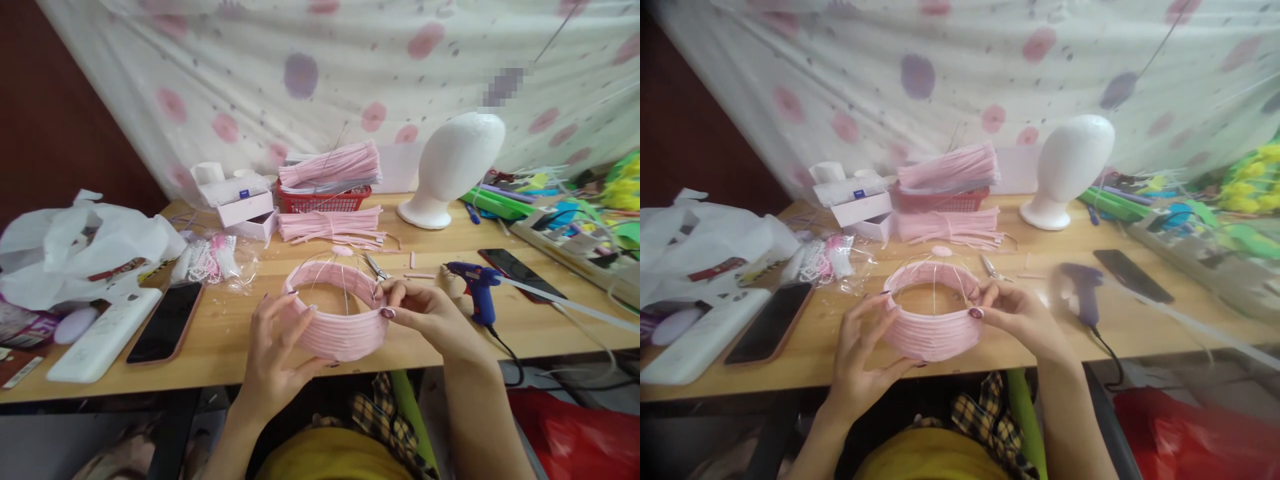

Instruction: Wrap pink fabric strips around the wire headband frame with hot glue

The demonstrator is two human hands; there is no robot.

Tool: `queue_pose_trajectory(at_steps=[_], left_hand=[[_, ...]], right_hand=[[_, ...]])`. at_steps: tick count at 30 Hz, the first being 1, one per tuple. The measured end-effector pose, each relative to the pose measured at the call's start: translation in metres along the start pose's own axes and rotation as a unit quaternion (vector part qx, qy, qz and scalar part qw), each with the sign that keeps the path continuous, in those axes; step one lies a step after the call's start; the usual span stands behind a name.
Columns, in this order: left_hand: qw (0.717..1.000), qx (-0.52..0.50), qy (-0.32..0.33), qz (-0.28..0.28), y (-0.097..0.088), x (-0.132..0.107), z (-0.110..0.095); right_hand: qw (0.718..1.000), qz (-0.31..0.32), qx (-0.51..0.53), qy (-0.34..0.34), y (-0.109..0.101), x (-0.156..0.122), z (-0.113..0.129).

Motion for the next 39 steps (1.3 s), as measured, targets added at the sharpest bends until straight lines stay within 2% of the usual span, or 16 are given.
queue_pose_trajectory(at_steps=[8, 15, 22, 26, 28, 31, 33, 39], left_hand=[[0.996, 0.082, 0.023, 0.004, 0.0, -0.004, 0.004], [0.986, 0.151, 0.064, 0.017, 0.004, -0.008, -0.006], [0.989, 0.14, 0.037, -0.018, 0.005, -0.009, 0.001], [0.986, 0.146, 0.008, -0.077, -0.002, -0.009, 0.009], [0.988, 0.132, -0.02, -0.079, -0.001, -0.009, 0.011], [0.995, 0.1, -0.019, -0.024, 0.012, -0.008, 0.005], [0.997, 0.074, -0.015, -0.003, 0.022, -0.008, 0.001], [0.998, 0.062, -0.032, -0.008, 0.046, -0.011, 0.004]], right_hand=[[1.0, 0.007, 0.009, -0.013, 0.003, 0.002, 0.001], [1.0, 0.007, 0.013, -0.023, 0.005, 0.001, 0.001], [0.999, 0.016, -0.002, -0.032, 0.007, -0.001, 0.003], [0.998, -0.018, -0.035, -0.051, 0.007, 0.002, -0.002], [0.994, -0.048, -0.073, -0.068, 0.009, 0.004, -0.006], [0.981, -0.075, -0.151, -0.092, 0.016, 0.007, -0.012], [0.972, -0.067, -0.2, -0.106, 0.024, 0.007, -0.014], [0.949, -0.038, -0.28, -0.138, 0.031, 0.001, -0.012]])
Point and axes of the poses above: each hand's wrist, its own x-axis towards the middle knuckle, its own y-axis out of the palm, z = x × y, the point moved 7 cm from there along x, towards the middle knuckle, and after that the axes turned 10 degrees about -x, right-handed, at the moved point
